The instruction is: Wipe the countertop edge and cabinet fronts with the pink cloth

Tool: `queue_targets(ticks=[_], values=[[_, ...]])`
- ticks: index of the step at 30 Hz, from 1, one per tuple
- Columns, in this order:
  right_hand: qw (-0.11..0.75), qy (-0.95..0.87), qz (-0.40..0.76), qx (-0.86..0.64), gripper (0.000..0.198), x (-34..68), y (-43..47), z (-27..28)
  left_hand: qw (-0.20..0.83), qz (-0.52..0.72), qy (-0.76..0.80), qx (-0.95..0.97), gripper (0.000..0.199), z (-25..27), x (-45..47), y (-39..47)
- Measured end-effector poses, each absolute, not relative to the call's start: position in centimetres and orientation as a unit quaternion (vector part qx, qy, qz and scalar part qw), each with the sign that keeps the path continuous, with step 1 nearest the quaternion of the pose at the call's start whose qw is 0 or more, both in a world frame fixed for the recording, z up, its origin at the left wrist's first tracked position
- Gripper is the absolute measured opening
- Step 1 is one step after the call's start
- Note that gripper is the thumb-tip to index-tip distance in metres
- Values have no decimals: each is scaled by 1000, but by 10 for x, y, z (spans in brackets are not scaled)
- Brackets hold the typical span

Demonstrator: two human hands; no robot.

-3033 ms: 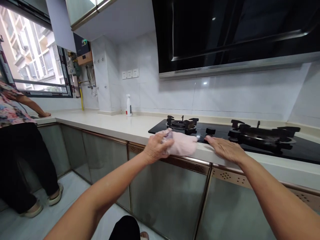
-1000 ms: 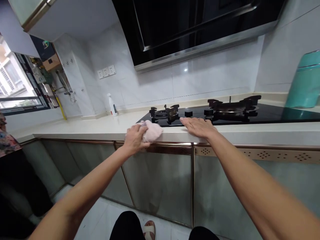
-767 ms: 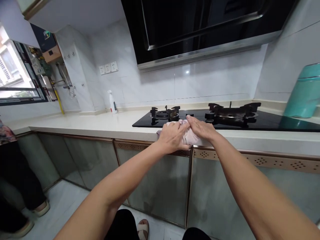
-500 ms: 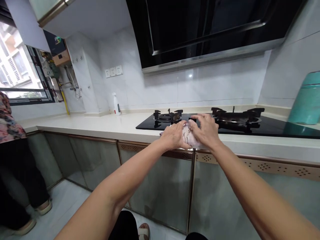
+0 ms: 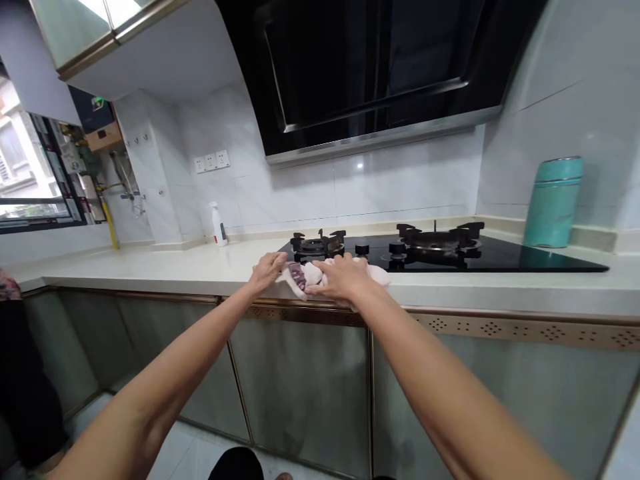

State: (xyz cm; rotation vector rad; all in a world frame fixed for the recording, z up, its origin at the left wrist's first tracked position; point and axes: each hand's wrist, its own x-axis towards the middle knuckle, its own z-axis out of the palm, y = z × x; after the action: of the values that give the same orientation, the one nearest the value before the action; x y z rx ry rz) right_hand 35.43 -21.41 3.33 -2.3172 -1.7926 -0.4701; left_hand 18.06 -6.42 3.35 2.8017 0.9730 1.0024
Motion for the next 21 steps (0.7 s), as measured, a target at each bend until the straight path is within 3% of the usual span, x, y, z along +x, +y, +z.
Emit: queue_targets(ticks=[5,11,17,21], values=[[118,-614,-164,-763,79,335,-190,37,-38,287,366,884,56,34,193,-56],[170,-592,-151,-774,62,380,-205,36,-84,255,361,893,44,40,205,-56],[224,-489,-125,-834,73,479,-276,22,-92,244,346,901,44,43,201,-52],[268,-423,-197,-843,76,542,-319,10,-91,247,324,909,42,42,200,-48]])
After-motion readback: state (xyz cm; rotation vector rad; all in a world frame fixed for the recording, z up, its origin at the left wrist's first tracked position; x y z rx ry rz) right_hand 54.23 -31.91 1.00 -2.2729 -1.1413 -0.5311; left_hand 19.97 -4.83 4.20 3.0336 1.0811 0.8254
